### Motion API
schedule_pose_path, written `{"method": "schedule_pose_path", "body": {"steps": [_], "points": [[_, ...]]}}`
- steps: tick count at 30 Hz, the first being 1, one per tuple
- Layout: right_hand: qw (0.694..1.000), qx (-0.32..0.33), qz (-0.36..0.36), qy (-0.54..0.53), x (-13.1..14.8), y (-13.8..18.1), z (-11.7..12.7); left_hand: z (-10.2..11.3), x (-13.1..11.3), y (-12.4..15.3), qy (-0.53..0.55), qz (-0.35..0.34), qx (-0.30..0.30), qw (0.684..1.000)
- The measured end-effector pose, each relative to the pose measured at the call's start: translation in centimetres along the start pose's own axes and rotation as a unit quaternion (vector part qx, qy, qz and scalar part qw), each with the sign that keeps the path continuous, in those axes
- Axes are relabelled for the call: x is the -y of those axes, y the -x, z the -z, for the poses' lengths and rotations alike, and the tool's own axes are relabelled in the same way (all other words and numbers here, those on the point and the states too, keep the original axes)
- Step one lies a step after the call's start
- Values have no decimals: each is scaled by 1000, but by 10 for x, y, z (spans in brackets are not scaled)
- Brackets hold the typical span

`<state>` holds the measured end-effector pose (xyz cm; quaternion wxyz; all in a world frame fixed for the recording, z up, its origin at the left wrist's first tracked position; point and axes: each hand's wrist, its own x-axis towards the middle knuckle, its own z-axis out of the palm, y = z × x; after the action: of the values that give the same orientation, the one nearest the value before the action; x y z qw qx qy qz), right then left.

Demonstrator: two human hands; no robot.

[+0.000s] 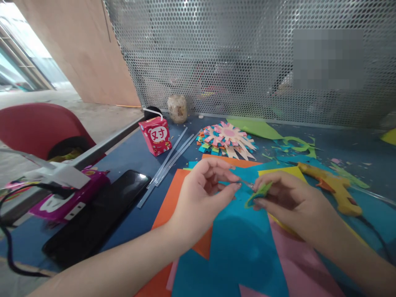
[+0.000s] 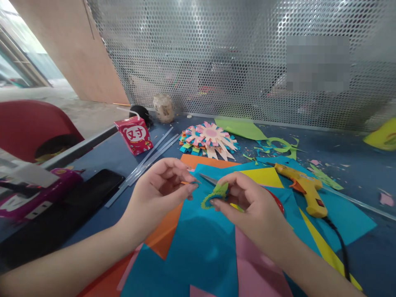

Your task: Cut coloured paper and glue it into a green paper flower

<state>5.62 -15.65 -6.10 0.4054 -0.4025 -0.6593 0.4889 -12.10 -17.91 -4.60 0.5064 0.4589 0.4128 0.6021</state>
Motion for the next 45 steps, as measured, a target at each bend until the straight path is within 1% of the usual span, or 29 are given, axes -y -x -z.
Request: {"method": "schedule_pose_path", "body": {"steps": [5, 12, 22, 27, 29, 30, 31, 33, 35, 36, 37, 39, 41, 43, 45], "points": [[1000, -5, -3, 26, 0, 1, 0, -1, 0, 0, 6, 2, 8, 1000], [998, -14, -6, 60, 4, 1, -1, -2, -1, -2, 57, 57, 25, 996], [999, -18, 7, 49, 4, 0, -3, -1, 1, -2, 99, 87, 54, 990], [997, -3, 1, 76, 5, 0, -2, -2, 3, -1, 114, 118, 73, 984], [992, -24, 27, 118, 4, 0, -1, -1, 2, 0, 104, 109, 62, 987], [985, -43, 55, 155, 4, 1, 0, 0, 2, 0, 99, 106, 53, 988], [973, -60, 91, 203, 3, 2, 1, 1, 1, -1, 96, 110, 46, 988], [932, -68, 186, 304, 2, 6, 7, 4, 1, -1, 101, 142, 43, 984], [882, -30, 286, 374, -1, 11, 14, 5, 1, -2, 111, 205, 77, 969], [862, -1, 325, 388, -3, 15, 18, 5, 1, -2, 115, 240, 103, 958], [850, 25, 353, 390, -4, 18, 21, 5, 1, -1, 117, 273, 130, 946], [844, 69, 376, 376, -7, 22, 26, 2, 0, 1, 126, 319, 169, 924], [848, 89, 382, 357, -9, 25, 29, -1, -1, 4, 140, 337, 177, 914], [849, 87, 386, 350, -9, 25, 29, -3, -2, 5, 146, 342, 168, 913], [859, 72, 371, 345, -7, 27, 27, -3, -3, 5, 147, 347, 161, 912]]}}
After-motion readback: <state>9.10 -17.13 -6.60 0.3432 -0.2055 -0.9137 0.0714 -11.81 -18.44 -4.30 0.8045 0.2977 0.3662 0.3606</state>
